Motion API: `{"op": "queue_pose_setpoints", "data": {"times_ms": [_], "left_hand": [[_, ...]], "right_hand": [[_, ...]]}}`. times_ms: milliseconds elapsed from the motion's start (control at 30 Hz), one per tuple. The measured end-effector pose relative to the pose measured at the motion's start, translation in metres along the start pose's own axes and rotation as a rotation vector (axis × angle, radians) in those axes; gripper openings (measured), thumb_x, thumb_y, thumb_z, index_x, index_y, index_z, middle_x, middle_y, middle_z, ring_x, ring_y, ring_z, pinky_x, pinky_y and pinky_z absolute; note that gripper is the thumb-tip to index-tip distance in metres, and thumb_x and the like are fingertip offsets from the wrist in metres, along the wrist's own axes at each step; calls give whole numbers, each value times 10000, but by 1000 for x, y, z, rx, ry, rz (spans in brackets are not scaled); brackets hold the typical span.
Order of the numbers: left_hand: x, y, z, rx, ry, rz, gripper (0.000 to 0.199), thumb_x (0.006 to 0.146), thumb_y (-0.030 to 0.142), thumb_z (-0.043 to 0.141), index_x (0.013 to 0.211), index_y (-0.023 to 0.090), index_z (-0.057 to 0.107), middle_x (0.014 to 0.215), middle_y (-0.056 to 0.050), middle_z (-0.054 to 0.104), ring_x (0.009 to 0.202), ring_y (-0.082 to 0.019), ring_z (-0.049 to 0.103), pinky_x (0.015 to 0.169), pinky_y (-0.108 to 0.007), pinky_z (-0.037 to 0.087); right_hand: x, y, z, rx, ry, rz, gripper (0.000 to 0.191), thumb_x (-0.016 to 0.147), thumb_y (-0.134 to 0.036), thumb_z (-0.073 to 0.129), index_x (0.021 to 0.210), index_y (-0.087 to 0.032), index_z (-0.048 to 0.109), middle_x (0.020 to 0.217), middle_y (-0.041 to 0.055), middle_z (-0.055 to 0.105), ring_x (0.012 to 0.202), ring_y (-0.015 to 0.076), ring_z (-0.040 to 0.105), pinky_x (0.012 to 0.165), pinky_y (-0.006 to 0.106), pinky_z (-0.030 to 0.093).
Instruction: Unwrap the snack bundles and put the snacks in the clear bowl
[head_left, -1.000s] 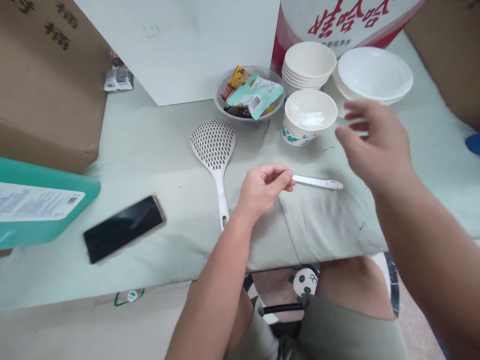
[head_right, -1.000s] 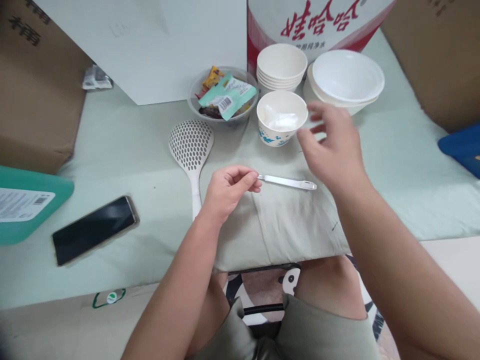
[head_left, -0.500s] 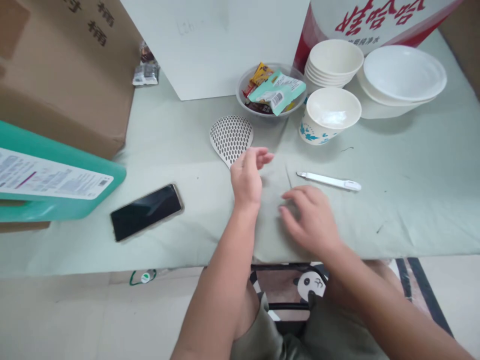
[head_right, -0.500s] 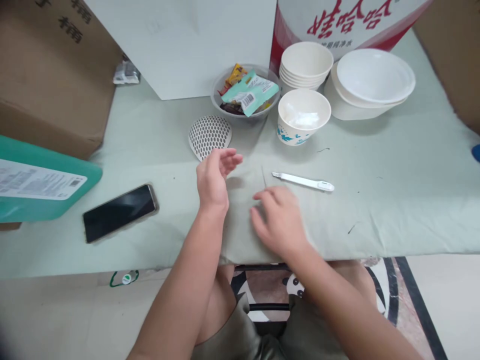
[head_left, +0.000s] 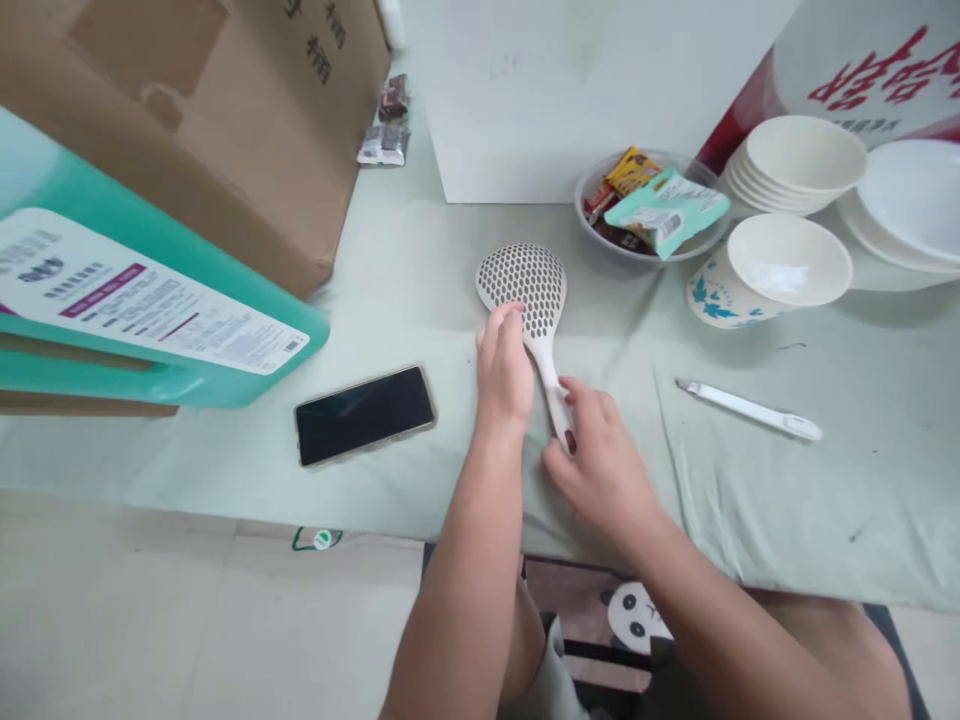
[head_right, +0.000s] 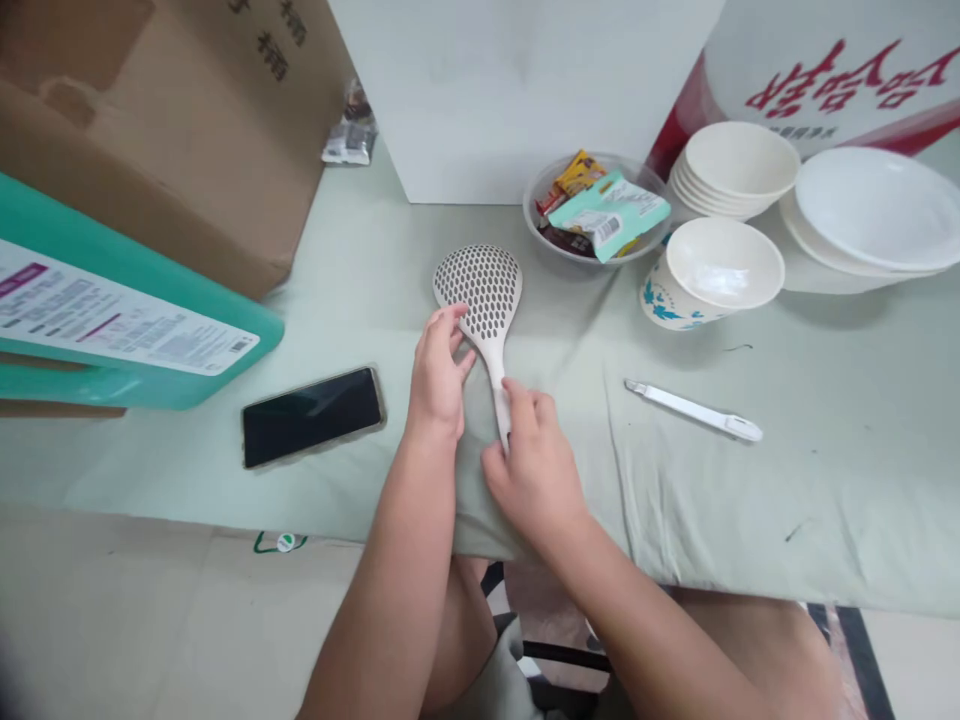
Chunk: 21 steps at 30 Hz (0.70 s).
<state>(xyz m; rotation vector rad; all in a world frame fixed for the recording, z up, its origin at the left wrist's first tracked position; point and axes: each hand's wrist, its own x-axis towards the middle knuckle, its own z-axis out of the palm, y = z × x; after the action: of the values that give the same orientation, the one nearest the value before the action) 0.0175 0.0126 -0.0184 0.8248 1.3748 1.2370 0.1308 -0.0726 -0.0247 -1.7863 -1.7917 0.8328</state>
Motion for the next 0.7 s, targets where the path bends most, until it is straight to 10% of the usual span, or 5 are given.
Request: {"op": "queue_pose_setpoints", "data": {"times_ms": [167, 333, 700], "left_hand": [[-1, 17, -10, -315, 5, -192, 293, 985, 447, 446, 1165, 261, 584, 1501, -63, 567, 1367, -232, 602, 1045, -342, 551], [-5, 26, -35, -361, 50, -120, 301, 987, 438, 398, 1194, 261, 527, 1476, -80, 583, 1333, -229, 634, 989, -304, 572], [1, 32, -67, -485, 212, -74, 358, 966, 432, 371, 1266, 270, 479, 1619, -92, 463, 1448, -263, 569, 1114, -358, 532]], "right_hand": [[3, -9, 0, 433, -129, 215, 686, 873, -332, 578, 1510, -143, 405, 1067, 109, 741, 723, 192, 669, 656, 344, 546], [0, -20, 13, 516, -123, 116, 502, 961, -396, 582, 1421, -200, 540, 743, -5, 630, 653, 176, 614, 543, 288, 466], [57, -55, 26, 530, -283, 31, 473, 943, -346, 564, 1388, -185, 574, 735, -18, 576, 599, 138, 549, 519, 275, 440]]}}
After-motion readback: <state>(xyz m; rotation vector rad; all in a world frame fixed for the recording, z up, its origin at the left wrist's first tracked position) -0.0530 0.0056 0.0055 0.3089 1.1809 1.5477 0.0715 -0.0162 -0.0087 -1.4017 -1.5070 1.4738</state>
